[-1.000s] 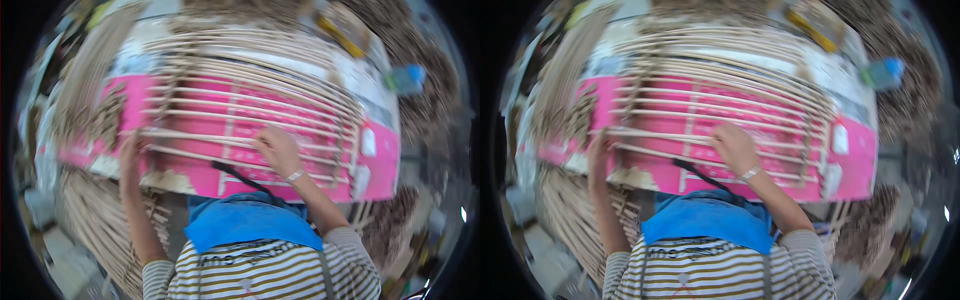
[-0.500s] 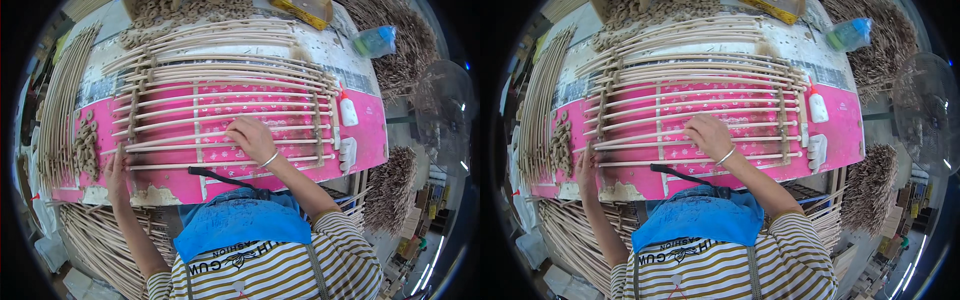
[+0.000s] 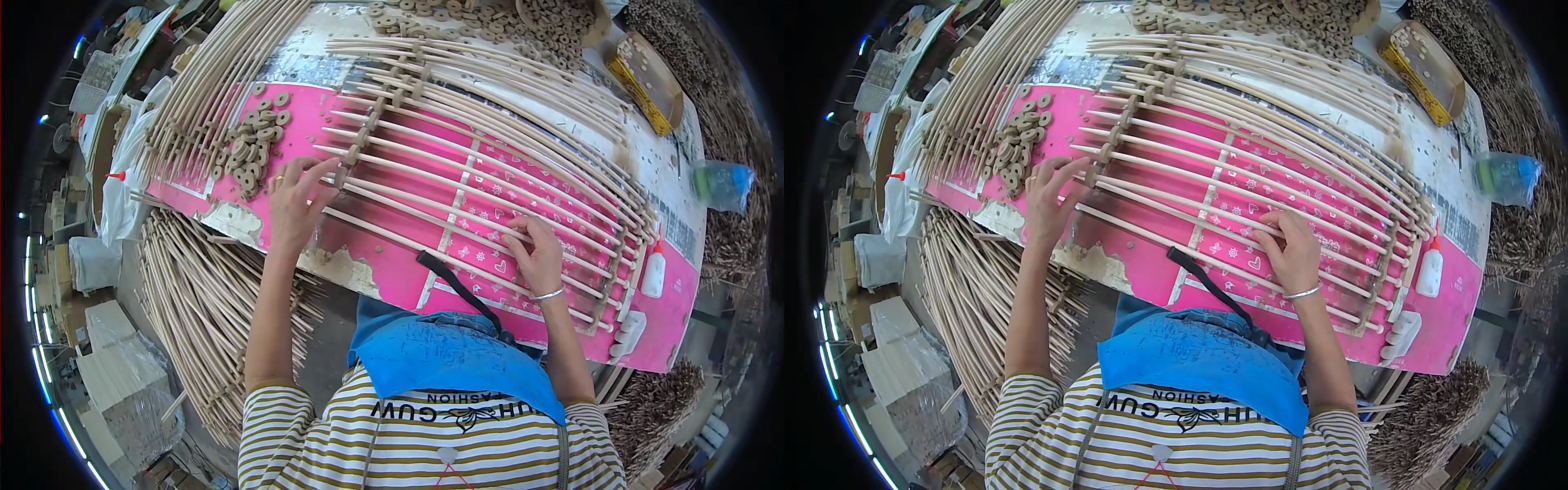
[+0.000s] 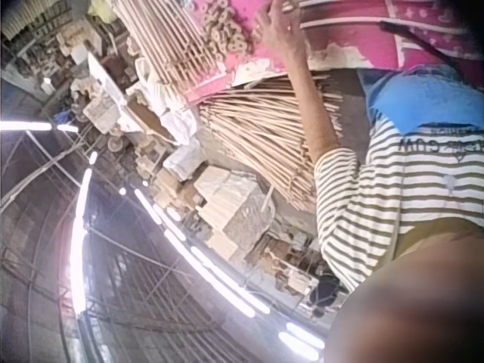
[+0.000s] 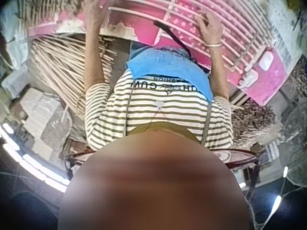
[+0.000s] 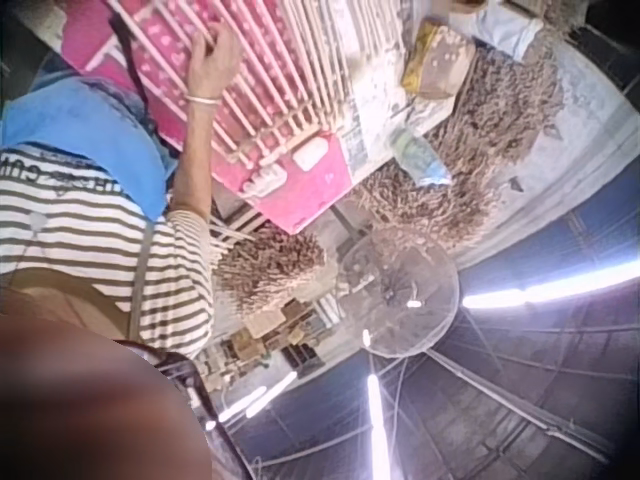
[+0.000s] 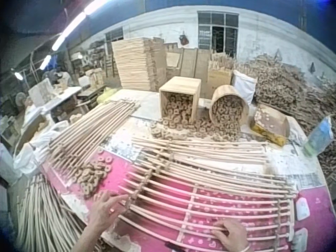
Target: Assembling a wooden lattice structure by threading circular connectors onto wooden rods.
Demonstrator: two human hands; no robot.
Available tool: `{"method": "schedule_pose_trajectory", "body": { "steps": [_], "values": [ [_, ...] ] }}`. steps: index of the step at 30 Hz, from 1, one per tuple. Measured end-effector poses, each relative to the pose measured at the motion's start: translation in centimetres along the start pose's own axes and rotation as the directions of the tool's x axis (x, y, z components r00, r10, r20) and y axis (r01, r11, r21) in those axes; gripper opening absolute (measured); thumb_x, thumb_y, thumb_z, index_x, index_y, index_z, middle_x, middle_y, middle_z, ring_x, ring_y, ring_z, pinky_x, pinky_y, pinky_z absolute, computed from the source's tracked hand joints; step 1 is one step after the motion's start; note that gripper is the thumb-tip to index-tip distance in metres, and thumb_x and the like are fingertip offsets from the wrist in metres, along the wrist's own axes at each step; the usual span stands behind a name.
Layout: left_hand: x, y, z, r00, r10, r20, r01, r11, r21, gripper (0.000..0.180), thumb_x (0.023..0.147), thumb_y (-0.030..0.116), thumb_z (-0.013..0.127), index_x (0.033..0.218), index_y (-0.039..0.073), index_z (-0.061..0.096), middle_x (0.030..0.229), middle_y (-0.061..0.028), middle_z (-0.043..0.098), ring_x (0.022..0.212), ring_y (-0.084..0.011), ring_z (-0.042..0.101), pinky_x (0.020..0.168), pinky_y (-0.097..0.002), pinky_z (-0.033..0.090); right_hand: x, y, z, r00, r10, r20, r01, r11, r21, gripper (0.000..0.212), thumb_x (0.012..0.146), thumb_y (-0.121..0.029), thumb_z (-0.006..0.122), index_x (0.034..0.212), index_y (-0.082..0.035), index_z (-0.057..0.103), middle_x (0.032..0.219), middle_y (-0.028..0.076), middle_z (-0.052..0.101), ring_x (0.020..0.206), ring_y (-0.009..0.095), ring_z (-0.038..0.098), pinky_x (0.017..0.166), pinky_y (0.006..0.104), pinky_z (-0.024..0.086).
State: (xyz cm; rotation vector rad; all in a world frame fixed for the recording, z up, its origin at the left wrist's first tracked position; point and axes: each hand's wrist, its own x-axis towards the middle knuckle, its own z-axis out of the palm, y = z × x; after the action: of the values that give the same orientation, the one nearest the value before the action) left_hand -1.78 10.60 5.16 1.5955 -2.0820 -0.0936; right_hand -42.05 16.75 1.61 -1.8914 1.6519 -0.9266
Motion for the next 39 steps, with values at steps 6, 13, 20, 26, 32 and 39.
{"method": "schedule_pose_trajectory", "body": {
  "steps": [6, 13, 20, 26, 32, 39],
  "values": [
    [0.3, -1.5, 1.4, 0.998, 0.046, 0.053, -0.047, 0.999, 0.027, 0.041, 0.080, 0.018, 0.077, 0.121, 0.020, 0.073, 0.112, -0.0033, 0.064, 0.105, -0.0255, 0.059, 0.088, -0.0396, 0.041, 0.4, 0.1, 0.3, 0.999, -0.043, -0.014, 0.042, 0.999, -0.010, 0.015, 0.085, -0.012, 0.076, 0.096, -0.003, 0.069, 0.091, 0.011, 0.066, 0.085, 0.030, 0.065, 0.073, 0.0388, 0.051],
    [0.4, -1.3, 2.4, 0.999, 0.001, 0.043, -0.002, 0.999, 0.034, 0.037, 0.081, 0.020, 0.075, 0.118, 0.020, 0.073, 0.108, -0.0016, 0.063, 0.105, -0.0256, 0.059, 0.090, -0.0426, 0.041, 0.6, 0.1, 0.6, 0.983, -0.183, -0.024, 0.173, 0.961, -0.214, 0.011, 0.086, -0.013, 0.075, 0.092, -0.005, 0.071, 0.089, 0.009, 0.062, 0.088, 0.028, 0.061, 0.076, 0.0398, 0.048],
    [0.4, -0.6, 2.0, 1.000, -0.019, -0.012, 0.019, 0.999, 0.026, 0.033, 0.084, 0.015, 0.073, 0.118, 0.019, 0.073, 0.111, -0.0046, 0.064, 0.107, -0.0264, 0.059, 0.092, -0.0428, 0.041, 0.8, -1.5, 0.2, 0.961, -0.247, -0.123, 0.203, 0.935, -0.291, 0.012, 0.085, -0.016, 0.077, 0.092, -0.007, 0.073, 0.091, 0.008, 0.063, 0.090, 0.026, 0.060, 0.076, 0.0403, 0.045],
    [-0.3, -6.3, -0.1, 0.927, -0.304, -0.221, 0.266, 0.946, -0.186, 0.022, 0.095, 0.004, 0.065, 0.117, 0.005, 0.070, 0.107, -0.0125, 0.068, 0.100, -0.0287, 0.066, 0.086, -0.0376, 0.052, -1.3, -1.9, 0.6, 0.961, -0.274, 0.047, 0.277, 0.931, -0.238, 0.023, 0.081, -0.014, 0.079, 0.102, -0.008, 0.073, 0.097, 0.007, 0.065, 0.091, 0.026, 0.061, 0.076, 0.0398, 0.045],
    [-2.2, -10.8, -0.9, 0.870, -0.397, -0.292, 0.371, 0.918, -0.142, 0.023, 0.095, 0.008, 0.068, 0.117, 0.006, 0.071, 0.107, -0.0122, 0.070, 0.094, -0.0286, 0.069, 0.081, -0.0401, 0.053, -1.4, -1.9, 1.7, 0.969, -0.220, 0.116, 0.241, 0.945, -0.222, 0.017, 0.081, -0.010, 0.077, 0.098, -0.006, 0.073, 0.095, 0.008, 0.065, 0.092, 0.028, 0.062, 0.079, 0.0405, 0.048],
    [-1.2, -10.8, -1.1, 0.954, -0.224, -0.202, 0.283, 0.894, 0.348, 0.044, 0.080, 0.021, 0.082, 0.121, 0.015, 0.067, 0.109, -0.0062, 0.063, 0.105, -0.0285, 0.062, 0.089, -0.0432, 0.045, -1.7, -2.4, 1.3, 0.982, -0.169, 0.088, 0.175, 0.982, -0.072, 0.013, 0.084, -0.007, 0.075, 0.095, -0.003, 0.072, 0.092, 0.011, 0.065, 0.089, 0.030, 0.064, 0.078, 0.0409, 0.051]
  ]
}}
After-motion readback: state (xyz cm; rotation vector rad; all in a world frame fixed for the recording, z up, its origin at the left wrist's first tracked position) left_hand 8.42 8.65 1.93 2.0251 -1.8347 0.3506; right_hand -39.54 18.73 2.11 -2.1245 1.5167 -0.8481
